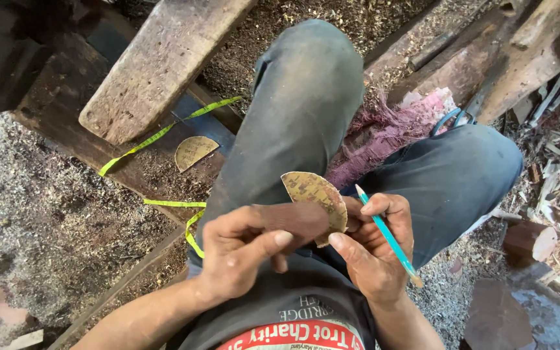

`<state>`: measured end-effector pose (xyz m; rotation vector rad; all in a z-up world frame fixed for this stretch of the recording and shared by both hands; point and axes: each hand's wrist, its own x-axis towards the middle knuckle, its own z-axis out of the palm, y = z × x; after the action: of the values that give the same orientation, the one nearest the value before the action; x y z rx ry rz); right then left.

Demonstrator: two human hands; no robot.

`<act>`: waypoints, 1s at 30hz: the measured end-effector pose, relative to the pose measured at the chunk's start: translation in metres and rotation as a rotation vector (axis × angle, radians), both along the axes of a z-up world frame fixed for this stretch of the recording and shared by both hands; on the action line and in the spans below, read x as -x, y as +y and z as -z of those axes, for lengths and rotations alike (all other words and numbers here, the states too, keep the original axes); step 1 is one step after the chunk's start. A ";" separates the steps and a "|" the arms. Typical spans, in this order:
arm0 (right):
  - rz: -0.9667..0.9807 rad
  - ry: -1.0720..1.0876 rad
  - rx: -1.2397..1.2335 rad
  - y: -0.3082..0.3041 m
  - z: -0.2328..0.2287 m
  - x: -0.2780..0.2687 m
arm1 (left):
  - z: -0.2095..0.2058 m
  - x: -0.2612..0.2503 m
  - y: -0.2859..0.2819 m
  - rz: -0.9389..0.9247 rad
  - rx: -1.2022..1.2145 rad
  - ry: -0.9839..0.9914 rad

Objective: Measure, cut, and prepare sandpaper, then use it to sand a turned wooden spindle.

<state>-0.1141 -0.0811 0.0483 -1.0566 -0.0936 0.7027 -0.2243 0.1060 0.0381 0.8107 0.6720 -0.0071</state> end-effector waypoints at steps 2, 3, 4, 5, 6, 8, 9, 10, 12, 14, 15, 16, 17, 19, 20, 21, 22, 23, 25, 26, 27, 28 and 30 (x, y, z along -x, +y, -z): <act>-0.015 0.007 -0.004 0.003 -0.002 0.000 | 0.001 -0.001 -0.005 0.004 0.022 -0.002; -0.025 0.002 0.005 0.006 -0.004 -0.001 | 0.001 -0.003 -0.005 0.019 0.058 0.001; -0.035 -0.003 0.015 0.008 -0.006 -0.002 | 0.002 -0.005 -0.006 0.035 0.095 0.005; -0.038 -0.001 0.015 0.009 -0.006 -0.001 | 0.003 -0.005 -0.006 0.032 0.096 0.007; -0.043 -0.011 0.022 0.009 -0.006 -0.001 | 0.004 -0.005 -0.006 0.029 0.073 -0.013; -0.050 -0.020 0.032 0.010 -0.006 -0.002 | 0.006 -0.007 -0.005 0.024 0.053 -0.030; -0.060 -0.030 0.033 0.010 -0.006 -0.002 | 0.005 -0.007 -0.004 0.028 0.040 -0.022; -0.070 -0.039 0.034 0.010 -0.006 -0.002 | 0.005 -0.008 -0.004 0.033 0.028 -0.014; -0.081 -0.048 0.042 0.012 -0.006 -0.003 | 0.006 -0.008 -0.004 0.029 0.019 -0.017; -0.088 -0.059 0.050 0.013 -0.007 -0.002 | 0.007 -0.008 -0.004 0.028 0.011 -0.022; -0.089 -0.063 0.047 0.013 -0.006 -0.002 | 0.007 -0.008 -0.005 0.031 -0.002 -0.020; -0.089 -0.067 0.044 0.013 -0.006 -0.002 | 0.007 -0.008 -0.005 0.035 -0.015 -0.017; -0.088 -0.065 0.046 0.013 -0.006 -0.002 | 0.007 -0.009 -0.005 0.036 -0.013 -0.015; -0.091 -0.073 0.046 0.013 -0.006 -0.002 | 0.006 -0.011 -0.006 0.028 -0.026 -0.021; -0.091 -0.071 0.047 0.013 -0.006 -0.002 | 0.007 -0.010 -0.006 0.029 -0.025 -0.020; -0.090 -0.074 0.052 0.012 -0.005 -0.002 | 0.008 -0.009 -0.006 0.037 -0.042 -0.013; -0.090 -0.077 0.058 0.012 -0.005 -0.002 | 0.008 -0.009 -0.007 0.046 -0.059 -0.007; -0.087 -0.075 0.060 0.012 -0.005 -0.002 | 0.008 -0.009 -0.007 0.048 -0.057 -0.005; -0.088 -0.068 0.062 0.012 -0.005 -0.002 | 0.008 -0.011 -0.008 0.027 -0.045 0.023; -0.085 -0.066 0.065 0.012 -0.006 -0.002 | 0.008 -0.011 -0.008 0.029 -0.043 0.025; -0.090 -0.063 0.062 0.012 -0.006 -0.003 | 0.008 -0.010 -0.008 0.031 -0.068 0.008; -0.096 -0.061 0.059 0.013 -0.006 -0.004 | 0.007 -0.010 -0.008 0.033 -0.093 -0.008; -0.095 -0.060 0.064 0.012 -0.006 -0.002 | 0.008 -0.010 -0.010 0.030 -0.109 0.004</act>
<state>-0.1116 -0.0691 0.0539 -1.1402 -0.1748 0.7637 -0.2144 0.0955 0.0298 0.9262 0.6686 0.0003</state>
